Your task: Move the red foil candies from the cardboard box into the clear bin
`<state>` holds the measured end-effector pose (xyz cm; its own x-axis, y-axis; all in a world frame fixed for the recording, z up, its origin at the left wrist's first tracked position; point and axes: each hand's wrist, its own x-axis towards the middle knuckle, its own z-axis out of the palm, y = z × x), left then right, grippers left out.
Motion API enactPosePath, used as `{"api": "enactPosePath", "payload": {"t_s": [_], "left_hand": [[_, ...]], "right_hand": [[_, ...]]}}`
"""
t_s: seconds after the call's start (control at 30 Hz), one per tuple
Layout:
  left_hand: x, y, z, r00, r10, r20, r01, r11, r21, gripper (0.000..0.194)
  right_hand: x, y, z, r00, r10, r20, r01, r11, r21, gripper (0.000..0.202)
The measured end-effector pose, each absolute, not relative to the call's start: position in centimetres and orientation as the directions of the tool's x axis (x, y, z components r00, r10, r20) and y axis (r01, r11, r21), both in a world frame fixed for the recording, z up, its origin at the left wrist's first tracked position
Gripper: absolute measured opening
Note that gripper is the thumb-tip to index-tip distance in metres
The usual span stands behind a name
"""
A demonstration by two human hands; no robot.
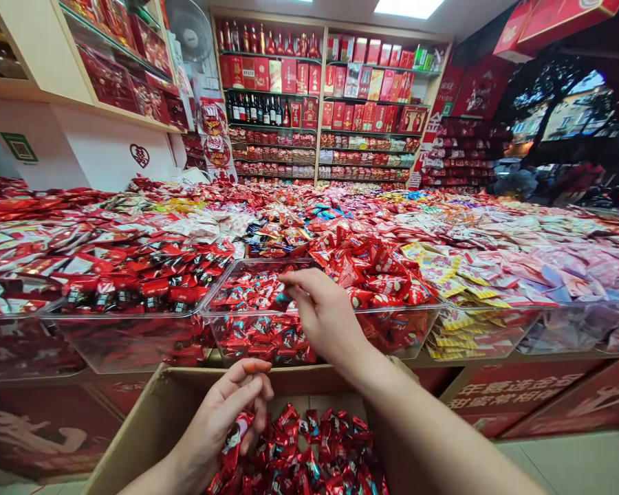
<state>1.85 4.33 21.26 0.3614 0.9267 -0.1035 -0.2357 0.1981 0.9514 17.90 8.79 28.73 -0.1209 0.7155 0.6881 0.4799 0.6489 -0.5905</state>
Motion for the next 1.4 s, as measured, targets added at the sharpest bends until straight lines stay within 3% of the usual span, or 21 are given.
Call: {"api": "enactPosePath", "payload": {"t_s": [0.13, 0.37, 0.53, 0.67, 0.8, 0.87, 0.93, 1.0, 1.13, 1.27, 1.4], "left_hand": [[1.8, 4.3, 21.0, 0.341, 0.928, -0.148, -0.257, 0.243, 0.935, 0.015], [1.0, 4.7, 21.3, 0.319, 0.931, -0.177, -0.35, 0.29, 0.891, 0.041], [1.0, 4.7, 21.5, 0.346, 0.918, -0.193, -0.378, 0.325, 0.867, 0.042], [0.9, 4.8, 21.7, 0.367, 0.915, -0.168, -0.473, 0.339, 0.814, 0.035], [1.4, 4.6, 21.1, 0.444, 0.875, -0.192, -0.576, 0.443, 0.688, 0.029], [1.8, 4.4, 20.6, 0.48, 0.848, -0.224, -0.576, 0.498, 0.648, 0.026], [2.2, 4.1, 20.2, 0.521, 0.823, -0.226, -0.569, 0.533, 0.626, 0.019], [2.4, 4.0, 20.2, 0.556, 0.806, -0.202, -0.545, 0.538, 0.643, 0.016], [2.3, 4.0, 20.7, 0.482, 0.863, -0.15, -0.377, 0.36, 0.853, 0.022], [2.2, 4.2, 21.0, 0.389, 0.908, -0.159, -0.157, 0.235, 0.959, 0.016], [2.0, 4.3, 20.6, 0.387, 0.908, -0.161, -0.119, 0.222, 0.968, 0.015]], "right_hand": [[15.7, 14.1, 30.7, -0.29, 0.788, 0.543, 0.619, 0.587, -0.522, 0.019], [12.9, 17.4, 28.8, -0.4, 0.812, 0.425, 0.647, 0.579, -0.497, 0.009], [13.4, 15.8, 30.0, -0.333, 0.764, 0.553, 0.645, 0.612, -0.457, 0.009], [14.3, 10.0, 29.1, -0.332, 0.627, 0.704, 0.577, 0.726, -0.374, 0.015], [15.4, 4.0, 24.2, -0.613, 0.532, 0.584, 0.492, 0.836, -0.244, 0.018], [16.1, 2.7, 21.8, -0.64, 0.514, 0.571, 0.507, 0.841, -0.19, 0.015], [16.8, 2.4, 20.4, -0.592, 0.552, 0.587, 0.494, 0.824, -0.277, 0.017], [17.6, 2.5, 20.1, -0.503, 0.648, 0.572, 0.459, 0.761, -0.458, 0.018], [18.7, 2.9, 20.9, -0.268, 0.833, 0.484, 0.443, 0.552, -0.706, 0.008], [18.8, 2.9, 21.1, -0.242, 0.869, 0.432, 0.437, 0.495, -0.751, 0.01], [18.8, 3.0, 21.0, -0.266, 0.875, 0.403, 0.436, 0.483, -0.76, 0.012]]}}
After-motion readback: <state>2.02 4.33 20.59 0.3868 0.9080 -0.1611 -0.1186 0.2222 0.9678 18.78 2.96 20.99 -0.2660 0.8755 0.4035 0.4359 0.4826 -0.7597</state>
